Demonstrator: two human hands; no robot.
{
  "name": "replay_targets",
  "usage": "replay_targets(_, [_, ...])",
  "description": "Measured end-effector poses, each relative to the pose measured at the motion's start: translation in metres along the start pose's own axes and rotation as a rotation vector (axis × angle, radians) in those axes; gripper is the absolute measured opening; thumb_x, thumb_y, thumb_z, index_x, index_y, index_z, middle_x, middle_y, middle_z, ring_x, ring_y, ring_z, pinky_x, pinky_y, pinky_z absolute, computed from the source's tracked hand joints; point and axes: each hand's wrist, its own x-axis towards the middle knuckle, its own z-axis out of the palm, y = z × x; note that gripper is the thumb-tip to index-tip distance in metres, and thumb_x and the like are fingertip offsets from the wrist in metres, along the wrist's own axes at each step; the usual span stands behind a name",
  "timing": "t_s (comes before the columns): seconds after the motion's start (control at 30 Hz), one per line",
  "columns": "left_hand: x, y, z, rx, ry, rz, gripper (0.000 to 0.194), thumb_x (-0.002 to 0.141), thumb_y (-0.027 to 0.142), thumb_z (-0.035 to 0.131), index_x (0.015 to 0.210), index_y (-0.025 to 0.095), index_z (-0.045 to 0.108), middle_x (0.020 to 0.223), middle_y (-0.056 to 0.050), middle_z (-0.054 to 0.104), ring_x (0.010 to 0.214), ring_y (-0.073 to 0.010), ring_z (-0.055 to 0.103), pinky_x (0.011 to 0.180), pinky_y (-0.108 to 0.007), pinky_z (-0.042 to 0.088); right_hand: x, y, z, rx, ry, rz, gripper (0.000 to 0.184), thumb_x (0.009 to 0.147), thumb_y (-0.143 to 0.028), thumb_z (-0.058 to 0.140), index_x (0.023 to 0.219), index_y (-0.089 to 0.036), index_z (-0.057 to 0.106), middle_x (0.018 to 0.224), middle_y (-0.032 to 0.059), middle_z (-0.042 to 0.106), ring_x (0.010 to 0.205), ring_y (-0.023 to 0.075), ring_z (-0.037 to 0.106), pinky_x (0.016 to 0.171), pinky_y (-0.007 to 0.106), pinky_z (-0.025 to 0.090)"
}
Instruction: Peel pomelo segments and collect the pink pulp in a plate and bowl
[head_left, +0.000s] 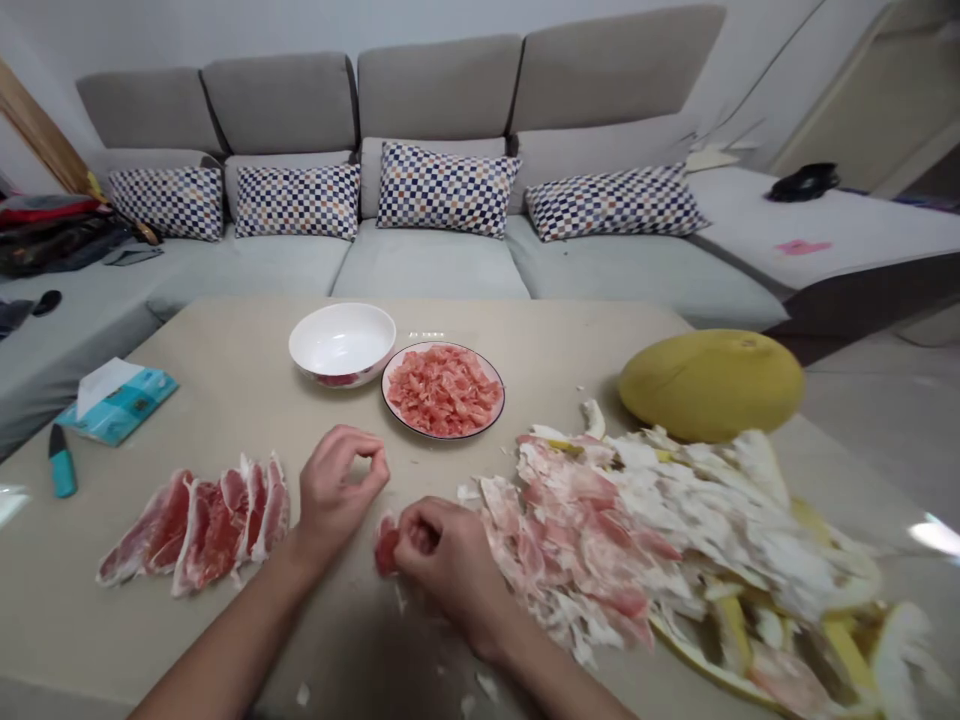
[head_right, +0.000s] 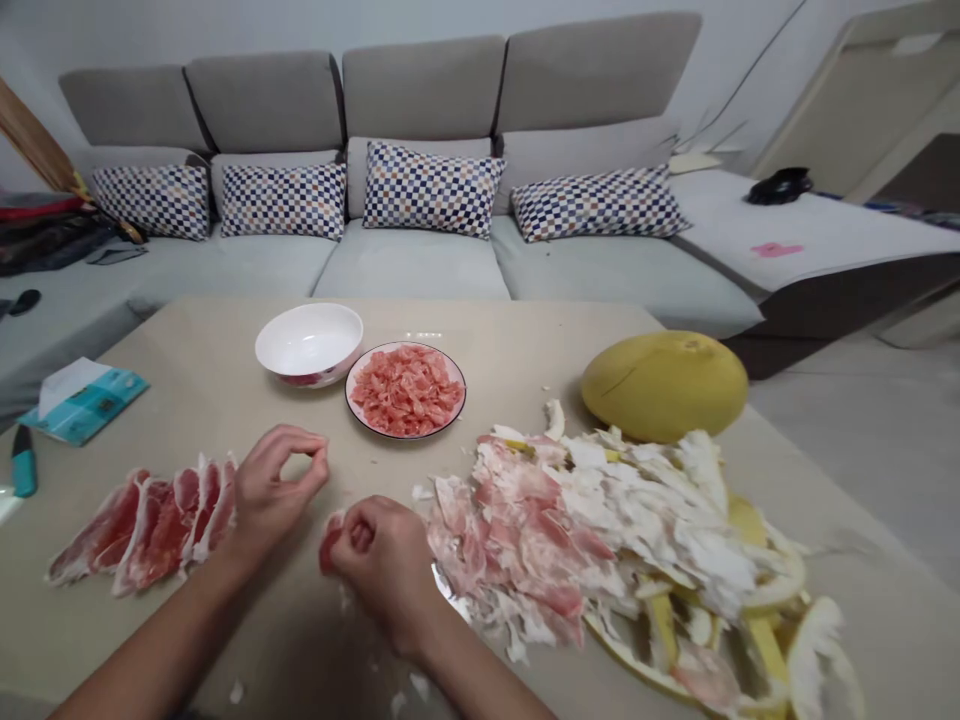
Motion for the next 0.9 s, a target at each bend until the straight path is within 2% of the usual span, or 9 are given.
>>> replay_targets(0.1, [0.002, -0.008, -0.004, -0.162, -0.05, -0.281, 0.006, 0.084, 0.02, 0.062, 0.081, 0.02, 0.067, 0.08, -0.003, 0.068, 0.075, -0.0155, 0.062, 0.072, -0.028, 0.05, 0.003, -0.004, -0.006, 0.087, 0.033, 0.017, 0.011, 0.074, -0.019, 0.059, 0.065, -0.016, 0.065, 0.058, -0.0005, 0.06, 0.051, 0.0106, 0.051, 0.05, 0.02, 0.04])
replay_targets(0.17, [0.0, -0.01, -0.001, -0.303, -0.101, -0.452, 0.011, 0.086, 0.029, 0.062, 0.083, 0.019, 0.067, 0.082, -0.003, 0.068, 0.076, -0.0152, 0.063, 0.074, -0.028, 0.05, 0.008, -0.008, -0.015, 0.121, 0.09, 0.047, 0.012, 0.075, -0.021, 0.058, 0.068, -0.016, 0.067, 0.061, 0.0005, 0.062, 0.052, 0.0112, 0.053, 0.051, 0.02, 0.042])
replay_targets(0.23, [-0.002, -0.009, 0.002, -0.488, -0.16, -0.601, 0.018, 0.087, 0.035, 0.06, 0.094, 0.019, 0.066, 0.091, -0.005, 0.069, 0.08, -0.0155, 0.065, 0.077, -0.028, 0.051, 0.011, -0.01, -0.023, 0.123, 0.113, 0.045, 0.012, 0.076, -0.021, 0.059, 0.069, -0.017, 0.067, 0.062, 0.001, 0.064, 0.054, 0.0118, 0.055, 0.053, 0.02, 0.044])
replay_targets(0.33, [-0.002, -0.004, 0.004, -0.769, -0.326, -0.755, 0.035, 0.085, 0.039, 0.064, 0.114, 0.02, 0.059, 0.108, -0.009, 0.068, 0.088, -0.0177, 0.067, 0.08, -0.03, 0.052, 0.012, -0.01, -0.026, 0.119, 0.108, -0.001, 0.011, 0.077, -0.02, 0.058, 0.071, -0.017, 0.067, 0.065, 0.0015, 0.065, 0.056, 0.0128, 0.057, 0.055, 0.021, 0.046])
replay_targets(0.4, [-0.002, -0.001, 0.004, -0.831, -0.399, -0.819, 0.038, 0.081, 0.039, 0.068, 0.112, 0.018, 0.06, 0.104, -0.009, 0.07, 0.087, -0.0186, 0.067, 0.078, -0.029, 0.052, 0.012, -0.009, -0.025, 0.115, 0.103, -0.033, 0.011, 0.079, -0.02, 0.057, 0.073, -0.017, 0.067, 0.067, 0.0017, 0.065, 0.058, 0.0132, 0.058, 0.055, 0.022, 0.047])
replay_targets(0.53, [0.001, 0.002, 0.002, -0.799, -0.406, -0.853, 0.039, 0.078, 0.037, 0.071, 0.111, 0.017, 0.064, 0.099, -0.009, 0.07, 0.089, -0.0193, 0.066, 0.081, -0.03, 0.052, 0.012, -0.003, -0.026, 0.027, 0.125, -0.121, 0.01, 0.083, -0.02, 0.058, 0.078, -0.018, 0.067, 0.072, 0.0025, 0.067, 0.06, 0.0136, 0.059, 0.057, 0.024, 0.048])
replay_targets(0.63, [0.001, 0.003, 0.002, -0.699, -0.378, -0.765, 0.034, 0.079, 0.036, 0.07, 0.108, 0.018, 0.068, 0.106, -0.009, 0.068, 0.099, -0.0208, 0.064, 0.088, -0.033, 0.052, 0.012, 0.003, -0.028, -0.075, 0.136, -0.248, 0.011, 0.086, -0.02, 0.058, 0.088, -0.019, 0.068, 0.082, 0.0048, 0.07, 0.065, 0.0148, 0.062, 0.061, 0.026, 0.05])
replay_targets(0.73, [-0.002, 0.004, 0.005, -0.602, -0.345, -0.644, 0.025, 0.08, 0.034, 0.069, 0.1, 0.018, 0.071, 0.106, -0.008, 0.064, 0.1, -0.0202, 0.063, 0.088, -0.034, 0.054, 0.011, 0.008, -0.029, -0.23, 0.147, -0.369, 0.016, 0.09, -0.018, 0.054, 0.094, -0.02, 0.069, 0.087, 0.0066, 0.073, 0.075, 0.0174, 0.067, 0.069, 0.027, 0.051])
replay_targets(0.9, [-0.01, 0.008, 0.011, -0.594, -0.345, -0.593, 0.02, 0.079, 0.028, 0.07, 0.097, 0.02, 0.069, 0.104, -0.006, 0.061, 0.094, -0.0171, 0.063, 0.085, -0.033, 0.056, 0.007, 0.012, -0.027, -0.47, 0.169, -0.412, 0.019, 0.091, -0.016, 0.051, 0.086, -0.017, 0.069, 0.079, 0.0071, 0.072, 0.07, 0.0177, 0.066, 0.065, 0.026, 0.046])
